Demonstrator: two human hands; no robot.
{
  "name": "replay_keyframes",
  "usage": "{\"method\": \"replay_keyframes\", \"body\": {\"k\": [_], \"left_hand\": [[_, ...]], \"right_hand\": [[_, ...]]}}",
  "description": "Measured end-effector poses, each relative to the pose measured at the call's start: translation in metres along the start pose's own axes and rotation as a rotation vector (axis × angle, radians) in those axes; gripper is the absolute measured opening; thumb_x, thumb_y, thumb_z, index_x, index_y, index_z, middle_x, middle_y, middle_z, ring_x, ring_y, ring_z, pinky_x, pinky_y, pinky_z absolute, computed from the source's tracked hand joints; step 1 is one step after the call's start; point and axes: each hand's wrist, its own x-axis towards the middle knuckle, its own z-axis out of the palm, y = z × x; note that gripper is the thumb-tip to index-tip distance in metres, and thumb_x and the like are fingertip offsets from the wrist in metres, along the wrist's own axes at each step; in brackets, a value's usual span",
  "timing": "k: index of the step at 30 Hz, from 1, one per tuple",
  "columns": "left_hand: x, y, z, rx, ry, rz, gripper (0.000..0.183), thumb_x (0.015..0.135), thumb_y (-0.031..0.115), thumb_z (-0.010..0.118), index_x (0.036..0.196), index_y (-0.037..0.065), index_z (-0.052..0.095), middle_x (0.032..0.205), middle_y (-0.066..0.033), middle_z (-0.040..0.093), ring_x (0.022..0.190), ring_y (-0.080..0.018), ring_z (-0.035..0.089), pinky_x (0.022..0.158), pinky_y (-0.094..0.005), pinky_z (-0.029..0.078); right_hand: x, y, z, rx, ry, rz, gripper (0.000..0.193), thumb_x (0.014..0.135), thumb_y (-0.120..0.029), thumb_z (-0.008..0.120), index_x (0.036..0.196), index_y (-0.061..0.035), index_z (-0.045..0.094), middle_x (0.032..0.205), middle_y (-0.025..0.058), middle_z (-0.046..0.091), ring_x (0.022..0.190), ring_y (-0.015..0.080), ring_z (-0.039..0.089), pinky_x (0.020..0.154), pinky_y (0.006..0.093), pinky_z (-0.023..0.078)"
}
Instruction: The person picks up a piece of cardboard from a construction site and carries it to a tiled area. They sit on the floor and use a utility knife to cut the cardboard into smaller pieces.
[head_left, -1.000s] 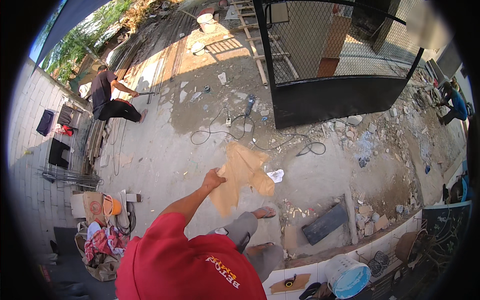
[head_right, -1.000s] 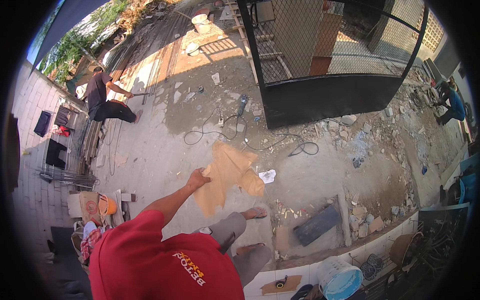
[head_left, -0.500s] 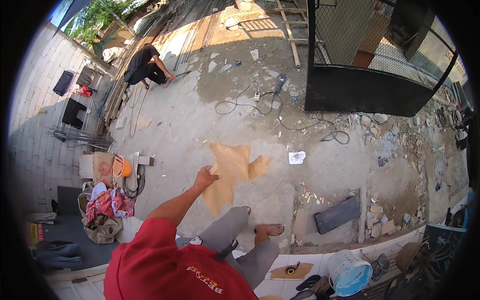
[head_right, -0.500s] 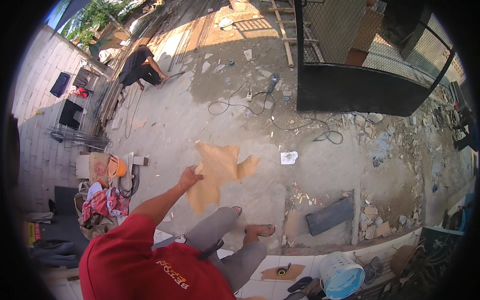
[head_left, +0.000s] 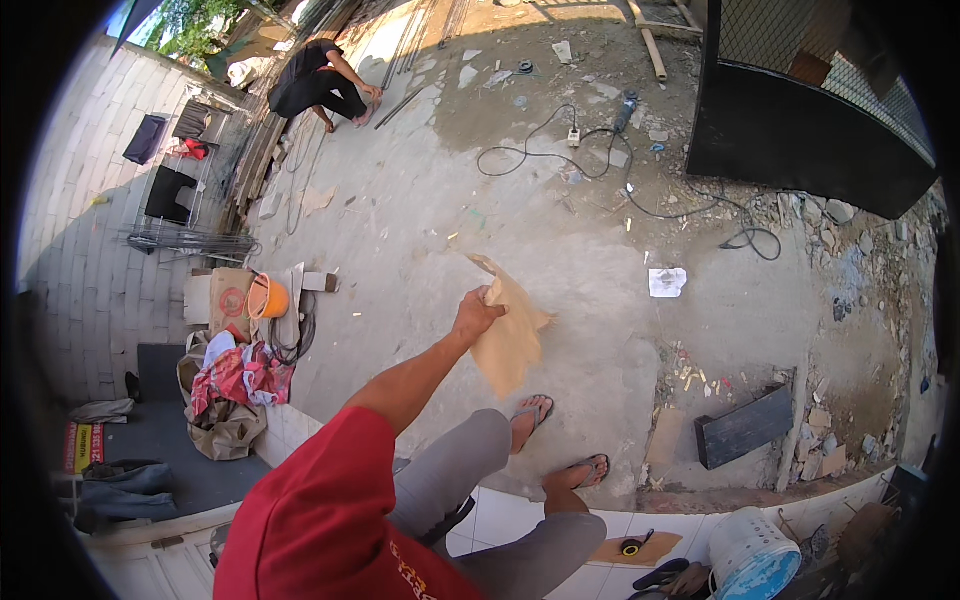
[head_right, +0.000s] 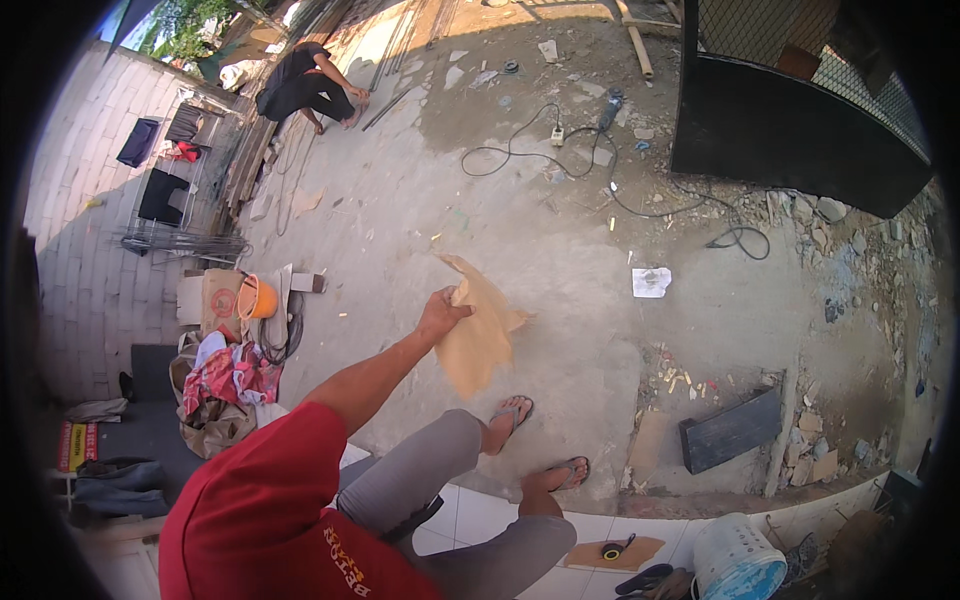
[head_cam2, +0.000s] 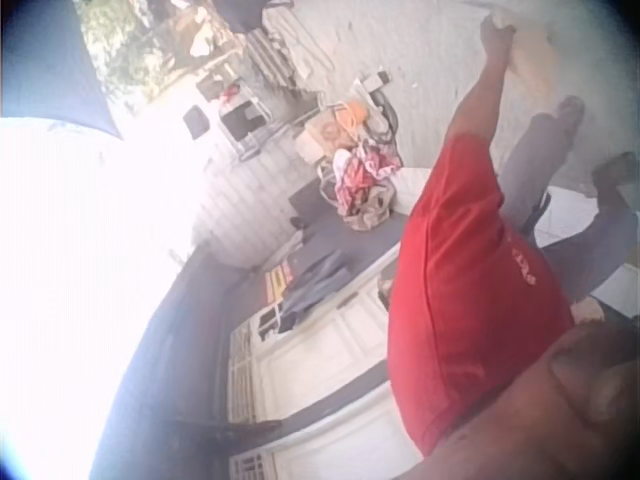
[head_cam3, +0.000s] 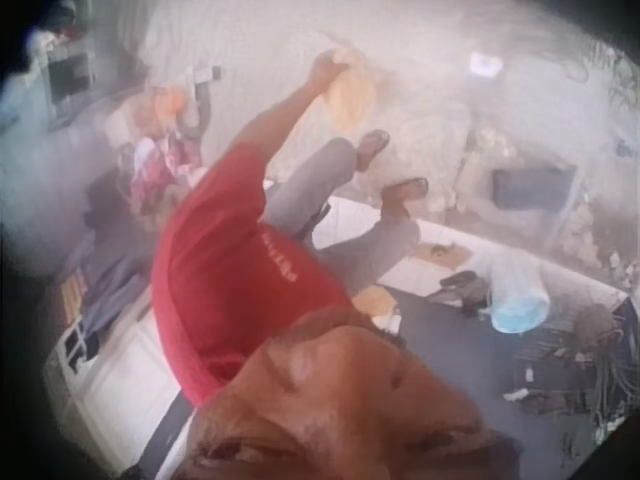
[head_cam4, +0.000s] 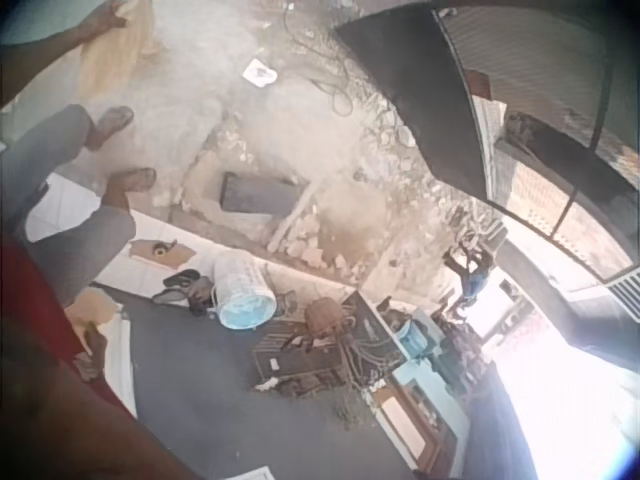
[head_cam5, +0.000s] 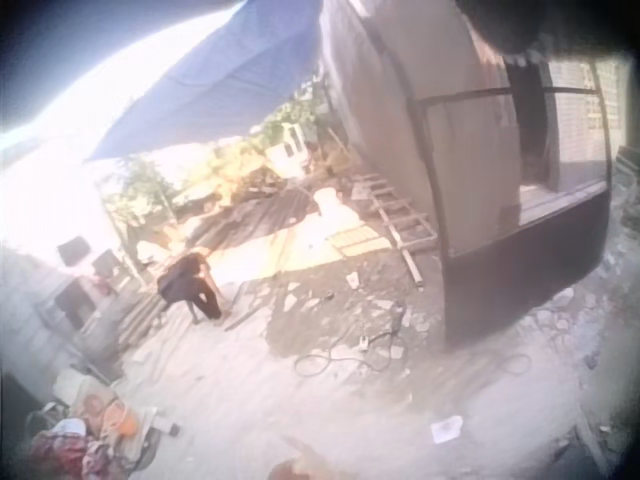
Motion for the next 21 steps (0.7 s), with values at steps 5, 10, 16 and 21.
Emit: {"method": "replay_keyframes", "body": {"k": [5,10,16,21], "left_hand": [[0.038,-0.165,0.007,-0.097,0.163,-0.225,0.045,0.085,0.014,0.088,0.122,-0.005,0.072,0.106,-0.0184,0.081,0.09,-0.0269,0.08,0.08,-0.0409,0.064],[0.057,-0.307,0.052,0.058,0.182,-0.393,0.055,0.083,0.02,0.092,0.125,-0.009,0.073,0.107,-0.0212,0.081,0.087,-0.0283,0.08,0.076,-0.0411,0.065],[0.064,-0.395,0.138,0.356,-0.003,-0.527,0.089,0.077,0.035,0.097,0.142,-0.013,0.058,0.132,-0.027,0.07,0.118,-0.0337,0.072,0.098,-0.0467,0.06],[0.113,-0.413,0.144,0.668,0.203,-0.571,0.137,0.076,0.048,0.093,0.167,-0.013,0.011,0.172,-0.034,0.028,0.157,-0.041,0.039,0.121,-0.0471,0.046]], "right_hand": [[0.075,0.089,0.064,-0.005,-0.041,0.022,0.043,0.097,-0.03,0.08,0.127,0.0007,0.075,0.075,0.0092,0.072,0.056,0.018,0.065,0.049,0.0341,0.05],[0.137,0.183,0.148,0.061,-0.088,0.074,0.045,0.095,-0.03,0.081,0.128,0.0006,0.075,0.074,0.0083,0.072,0.056,0.0173,0.065,0.049,0.034,0.05],[0.194,0.288,0.174,0.118,-0.047,0.129,0.048,0.094,-0.03,0.083,0.13,0.0004,0.075,0.072,0.0072,0.072,0.057,0.0165,0.065,0.05,0.0338,0.05],[0.204,0.36,0.159,0.167,0.069,0.183,0.05,0.093,-0.03,0.085,0.131,0.0003,0.075,0.071,0.0063,0.071,0.057,0.0158,0.065,0.05,0.0336,0.05]]}}
